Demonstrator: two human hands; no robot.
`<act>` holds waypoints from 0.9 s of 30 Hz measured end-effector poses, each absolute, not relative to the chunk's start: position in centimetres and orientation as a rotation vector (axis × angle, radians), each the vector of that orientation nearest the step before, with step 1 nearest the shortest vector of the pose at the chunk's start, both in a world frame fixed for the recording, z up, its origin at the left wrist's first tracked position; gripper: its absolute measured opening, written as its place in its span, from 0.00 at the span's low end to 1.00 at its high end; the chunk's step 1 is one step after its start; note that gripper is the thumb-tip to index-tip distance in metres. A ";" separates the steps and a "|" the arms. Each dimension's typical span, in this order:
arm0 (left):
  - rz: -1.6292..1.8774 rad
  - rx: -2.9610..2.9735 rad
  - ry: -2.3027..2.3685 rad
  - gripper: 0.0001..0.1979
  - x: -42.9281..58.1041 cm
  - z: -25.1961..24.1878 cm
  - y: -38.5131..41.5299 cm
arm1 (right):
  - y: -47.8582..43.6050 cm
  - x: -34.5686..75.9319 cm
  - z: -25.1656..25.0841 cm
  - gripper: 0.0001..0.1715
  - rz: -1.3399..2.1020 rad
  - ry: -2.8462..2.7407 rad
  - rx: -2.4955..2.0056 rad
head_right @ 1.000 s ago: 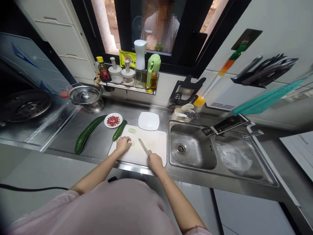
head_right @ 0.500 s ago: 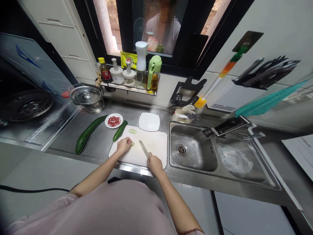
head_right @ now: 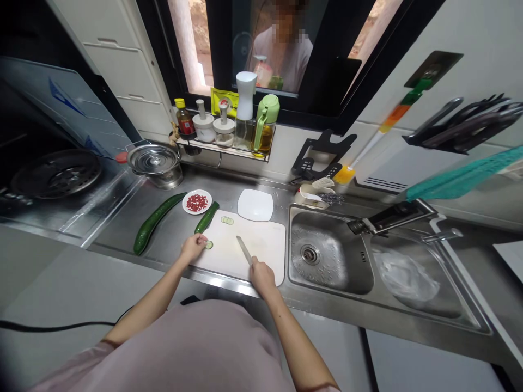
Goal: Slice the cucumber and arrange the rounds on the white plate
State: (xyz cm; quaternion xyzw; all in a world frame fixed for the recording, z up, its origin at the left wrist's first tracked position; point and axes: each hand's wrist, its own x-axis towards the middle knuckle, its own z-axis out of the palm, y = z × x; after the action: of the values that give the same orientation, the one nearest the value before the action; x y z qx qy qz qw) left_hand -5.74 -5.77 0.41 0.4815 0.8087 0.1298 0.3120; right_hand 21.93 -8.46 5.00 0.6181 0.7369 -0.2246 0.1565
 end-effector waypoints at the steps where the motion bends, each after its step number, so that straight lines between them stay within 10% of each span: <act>1: 0.334 1.286 2.144 0.08 -5.7 0.5 -5.8 | -8.4 21.9 5.0 0.15 -0.640 2.113 1.768; 27: 0.432 1.576 2.146 0.17 0.3 1.1 0.5 | -8.7 21.3 5.4 0.15 -0.644 2.066 1.785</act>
State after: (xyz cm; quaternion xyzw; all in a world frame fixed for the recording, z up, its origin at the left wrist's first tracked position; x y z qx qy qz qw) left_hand 0.32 0.49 1.10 0.5698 0.7761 0.1563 0.2204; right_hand 21.34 -8.66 5.38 0.6273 0.7261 -0.2262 0.1677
